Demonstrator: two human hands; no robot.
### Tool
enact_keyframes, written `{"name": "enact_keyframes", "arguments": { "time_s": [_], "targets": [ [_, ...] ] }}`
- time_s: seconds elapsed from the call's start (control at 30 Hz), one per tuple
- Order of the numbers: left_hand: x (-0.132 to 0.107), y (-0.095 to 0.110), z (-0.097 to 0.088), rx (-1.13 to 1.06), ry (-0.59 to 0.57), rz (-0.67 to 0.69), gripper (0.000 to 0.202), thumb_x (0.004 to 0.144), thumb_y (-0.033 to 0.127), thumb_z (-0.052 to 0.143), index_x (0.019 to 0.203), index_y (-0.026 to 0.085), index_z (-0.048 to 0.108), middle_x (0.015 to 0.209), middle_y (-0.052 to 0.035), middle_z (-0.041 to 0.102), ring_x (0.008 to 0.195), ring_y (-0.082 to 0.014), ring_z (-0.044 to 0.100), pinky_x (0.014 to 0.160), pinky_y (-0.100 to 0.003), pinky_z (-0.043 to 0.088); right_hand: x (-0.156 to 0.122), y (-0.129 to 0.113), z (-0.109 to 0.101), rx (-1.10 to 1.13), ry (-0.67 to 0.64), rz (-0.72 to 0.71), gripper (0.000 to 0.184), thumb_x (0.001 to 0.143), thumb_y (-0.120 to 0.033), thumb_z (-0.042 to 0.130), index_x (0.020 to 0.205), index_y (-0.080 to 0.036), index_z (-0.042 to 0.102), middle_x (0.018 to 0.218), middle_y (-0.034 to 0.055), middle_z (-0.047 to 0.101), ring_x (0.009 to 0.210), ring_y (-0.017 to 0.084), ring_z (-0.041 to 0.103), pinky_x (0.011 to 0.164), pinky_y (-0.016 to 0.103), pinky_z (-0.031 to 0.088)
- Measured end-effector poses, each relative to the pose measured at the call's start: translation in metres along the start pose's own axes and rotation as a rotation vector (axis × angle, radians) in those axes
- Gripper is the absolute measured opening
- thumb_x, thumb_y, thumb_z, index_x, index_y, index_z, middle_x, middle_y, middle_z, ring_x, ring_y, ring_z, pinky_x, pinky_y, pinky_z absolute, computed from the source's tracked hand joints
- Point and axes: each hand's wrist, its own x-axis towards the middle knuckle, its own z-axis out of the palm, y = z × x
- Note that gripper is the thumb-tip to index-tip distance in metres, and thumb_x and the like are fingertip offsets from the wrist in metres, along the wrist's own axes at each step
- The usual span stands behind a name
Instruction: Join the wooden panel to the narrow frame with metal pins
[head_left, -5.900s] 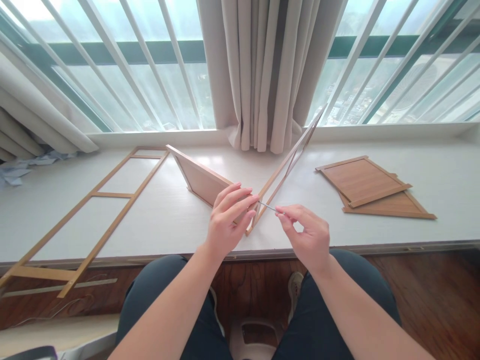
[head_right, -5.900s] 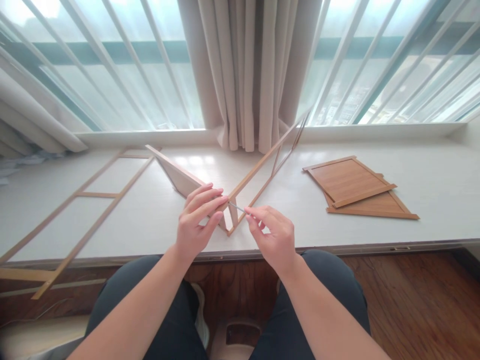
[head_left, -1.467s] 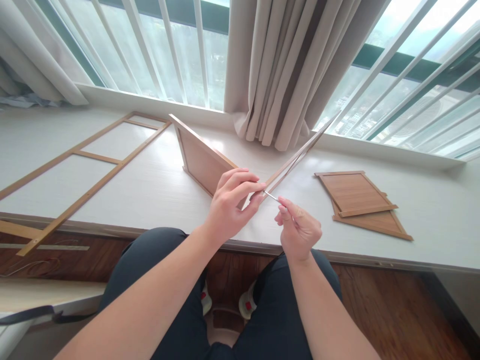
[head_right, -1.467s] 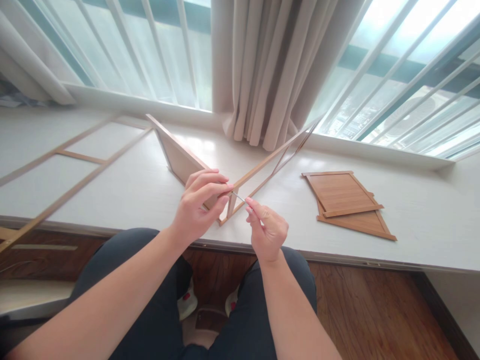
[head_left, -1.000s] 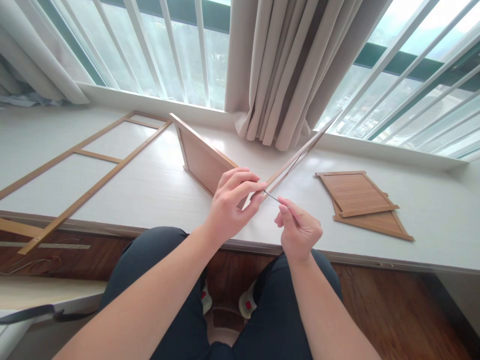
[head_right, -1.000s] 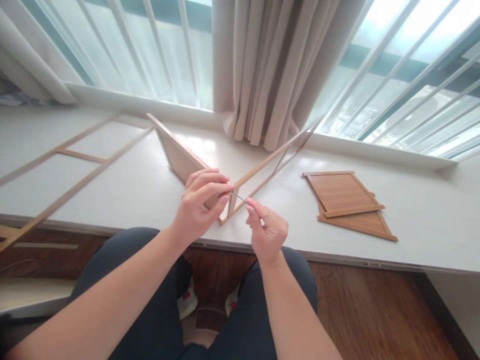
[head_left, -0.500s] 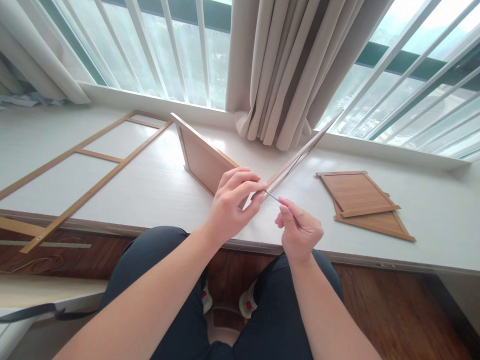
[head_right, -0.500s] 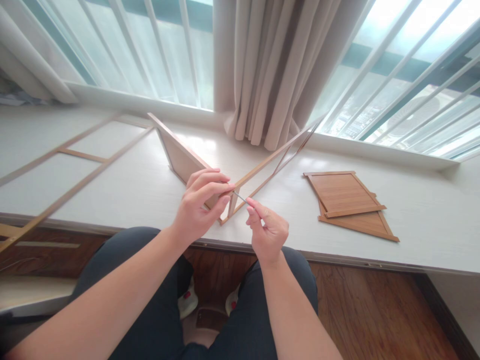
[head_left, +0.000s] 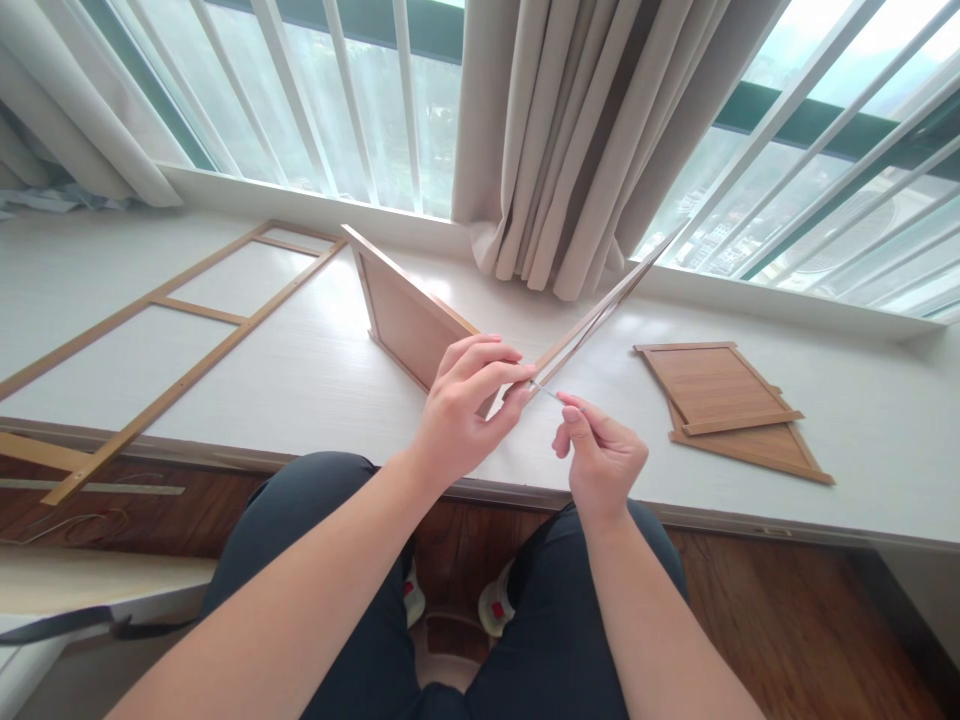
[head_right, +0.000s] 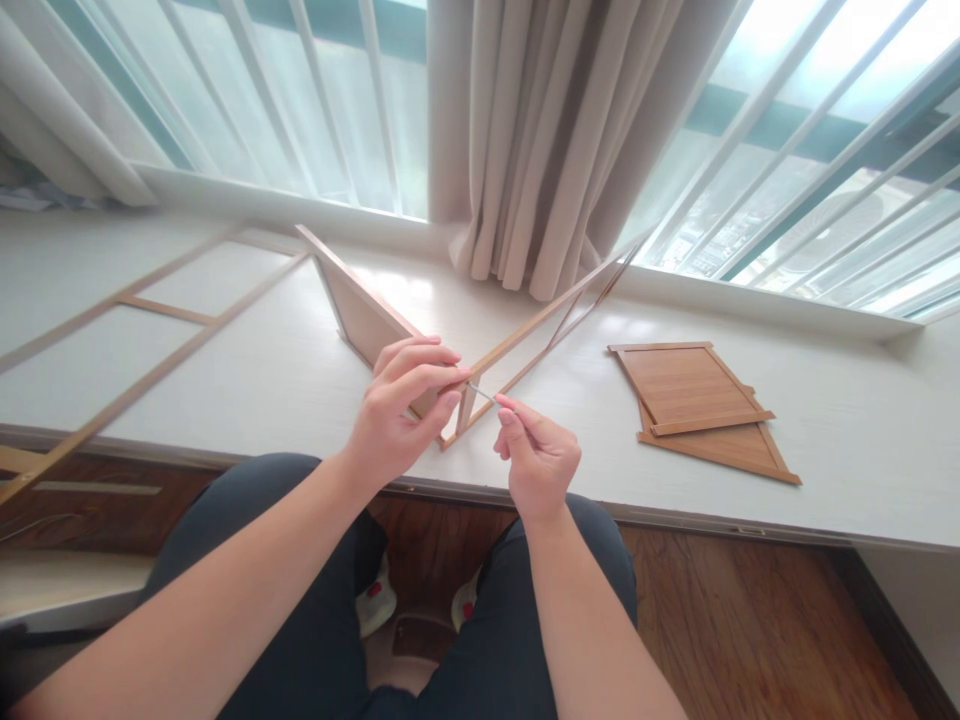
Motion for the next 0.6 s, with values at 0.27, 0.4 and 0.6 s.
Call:
{"name": "enact_keyframes", "arguments": {
  "time_s": [0.27, 0.4, 0.6],
  "targets": [
    [-0.0007, -0.0015, 0.0015, -0.006, 0.016, 0.019, 0.012, 0.098, 0.022, 0.065, 0.105, 0.023, 0.075, 0.111, -0.005, 0.076, 0.123, -0.0229, 0.063, 0.112, -0.043, 0.051, 0.0002, -0.0018, 0.001, 0.025, 0.008, 0.046, 0.023, 0.091, -0.038, 0.078, 0.102, -0.019, 0.085, 0.05, -0.0049, 0.06, 0.045, 0.011, 0.054, 0.052, 0.026, 0.049],
    [-0.0006, -0.0015, 0.0017, -0.015, 0.022, 0.02, 0.012, 0.098, 0.021, 0.066, 0.105, 0.022, 0.075, 0.11, -0.0053, 0.076, 0.122, -0.0231, 0.063, 0.112, -0.043, 0.051, 0.0022, -0.0012, 0.0026, 0.106, -0.032, 0.168, 0.029, 0.09, -0.045, 0.077, 0.096, -0.017, 0.085, 0.049, -0.0041, 0.059, 0.041, 0.01, 0.05, 0.049, 0.027, 0.044],
    [-0.0003, 0.0002, 0.0009, -0.01, 0.01, 0.004, 0.013, 0.098, 0.022, 0.065, 0.105, 0.024, 0.075, 0.11, -0.0047, 0.076, 0.122, -0.0234, 0.063, 0.111, -0.044, 0.052, 0.0042, -0.0001, 0.0035, 0.22, -0.033, 0.212, 0.025, 0.088, -0.042, 0.081, 0.094, -0.018, 0.085, 0.051, -0.0039, 0.061, 0.041, 0.009, 0.048, 0.051, 0.026, 0.042]
  ]
}}
